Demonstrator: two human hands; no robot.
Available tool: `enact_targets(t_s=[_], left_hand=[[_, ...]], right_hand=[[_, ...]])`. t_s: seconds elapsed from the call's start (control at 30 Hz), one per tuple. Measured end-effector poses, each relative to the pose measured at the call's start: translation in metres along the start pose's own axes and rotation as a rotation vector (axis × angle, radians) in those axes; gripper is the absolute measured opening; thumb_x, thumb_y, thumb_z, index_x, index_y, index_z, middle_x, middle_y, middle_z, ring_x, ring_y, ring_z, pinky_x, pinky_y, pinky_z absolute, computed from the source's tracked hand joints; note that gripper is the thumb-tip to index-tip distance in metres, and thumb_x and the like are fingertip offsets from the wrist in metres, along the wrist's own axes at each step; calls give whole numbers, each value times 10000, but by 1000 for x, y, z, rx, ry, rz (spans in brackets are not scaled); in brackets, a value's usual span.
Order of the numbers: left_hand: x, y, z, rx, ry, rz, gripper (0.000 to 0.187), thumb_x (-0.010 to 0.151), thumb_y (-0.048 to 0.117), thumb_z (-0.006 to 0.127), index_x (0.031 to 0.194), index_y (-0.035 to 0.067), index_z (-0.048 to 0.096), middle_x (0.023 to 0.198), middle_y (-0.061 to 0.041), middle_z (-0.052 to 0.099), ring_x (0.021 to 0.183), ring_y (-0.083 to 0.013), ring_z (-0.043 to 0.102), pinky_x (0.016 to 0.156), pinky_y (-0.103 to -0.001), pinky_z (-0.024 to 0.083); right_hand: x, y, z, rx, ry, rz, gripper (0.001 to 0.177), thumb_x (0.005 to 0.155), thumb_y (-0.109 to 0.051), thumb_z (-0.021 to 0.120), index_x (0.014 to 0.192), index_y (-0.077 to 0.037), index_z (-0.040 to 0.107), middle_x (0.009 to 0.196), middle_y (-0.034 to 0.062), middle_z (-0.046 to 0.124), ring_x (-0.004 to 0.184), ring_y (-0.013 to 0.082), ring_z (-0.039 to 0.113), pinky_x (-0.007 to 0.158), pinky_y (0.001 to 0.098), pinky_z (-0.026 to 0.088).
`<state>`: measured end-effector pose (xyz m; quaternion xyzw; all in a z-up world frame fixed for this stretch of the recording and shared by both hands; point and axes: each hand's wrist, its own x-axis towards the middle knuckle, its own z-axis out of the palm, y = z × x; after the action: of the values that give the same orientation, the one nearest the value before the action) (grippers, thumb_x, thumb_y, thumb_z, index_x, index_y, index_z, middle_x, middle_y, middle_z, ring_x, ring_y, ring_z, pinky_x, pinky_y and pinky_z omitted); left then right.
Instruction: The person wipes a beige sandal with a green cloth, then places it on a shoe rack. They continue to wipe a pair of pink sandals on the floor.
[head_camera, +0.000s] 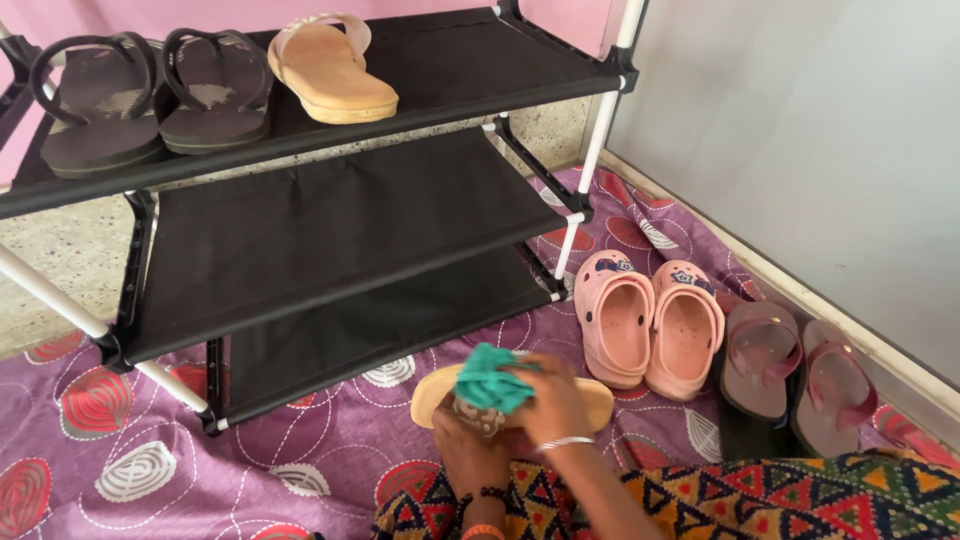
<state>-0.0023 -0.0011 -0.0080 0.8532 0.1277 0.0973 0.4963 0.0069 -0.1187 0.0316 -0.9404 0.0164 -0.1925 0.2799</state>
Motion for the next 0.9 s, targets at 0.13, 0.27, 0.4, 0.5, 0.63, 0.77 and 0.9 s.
enact_targets(t_s=[0.13, 0.27, 0.4, 0.5, 0.63, 0.77, 0.9], left_hand=[[1, 5, -2, 90, -43, -10, 799, 767, 95, 770, 1462, 112, 375, 1240, -148, 506, 1246, -382, 479, 1033, -476, 445], [0, 9, -5, 72, -40, -21, 810, 738, 83, 768, 1445, 113, 373, 1265, -144, 495, 1268, -375, 463, 1054, -465, 432], [1, 11, -6, 68, -40, -10, 788, 759, 92, 768, 1445, 119, 382, 1263, -143, 511, 1264, -373, 473, 1064, -464, 423], [1, 13, -8, 42, 10, 58, 787, 764, 104, 783, 1448, 104, 393, 1283, -150, 527, 1255, -386, 486, 1048, -479, 432], [0, 18, -11, -6, -39, -70, 861, 730, 187, 847, 1469, 137, 408, 1264, -121, 560, 1247, -350, 521, 1023, -458, 469], [3, 12, -9, 3, 14, -12, 807, 741, 211, 853, 1422, 102, 435, 1274, -139, 580, 1222, -369, 546, 1001, -472, 476], [11, -8, 10, -33, -30, -112, 972, 661, 240, 931, 1463, 58, 411, 1329, -152, 552, 1226, -335, 558, 1008, -430, 491]], right_hand=[[-9, 69, -42, 79, 24, 151, 479, 669, -21, 764, 1117, -189, 776, 1159, 78, 686, 1022, 299, 706, 914, 402, 583], [-13, 95, -65, -168, 176, 265, 332, 760, -34, 782, 1062, -169, 811, 1205, 120, 702, 1032, 379, 660, 944, 463, 530], [-9, 62, -47, -3, 161, 93, 618, 632, 51, 728, 1190, -212, 756, 1217, 135, 664, 1033, 346, 677, 921, 417, 560], [-10, 19, -16, -20, 21, 84, 637, 688, -8, 750, 1257, -295, 741, 1255, 83, 647, 1079, 319, 667, 952, 410, 537], [-13, -3, 10, 160, 7, -73, 614, 724, 31, 726, 1273, -245, 726, 1314, 115, 597, 1170, 351, 592, 989, 427, 506], [-10, 36, 5, -12, -92, -1, 650, 699, 53, 694, 1258, -276, 735, 1300, 78, 614, 1171, 337, 579, 1016, 410, 503], [-8, 100, -22, -116, -34, 68, 612, 666, 42, 686, 1196, -252, 765, 1253, 114, 642, 1161, 336, 610, 1030, 419, 497]])
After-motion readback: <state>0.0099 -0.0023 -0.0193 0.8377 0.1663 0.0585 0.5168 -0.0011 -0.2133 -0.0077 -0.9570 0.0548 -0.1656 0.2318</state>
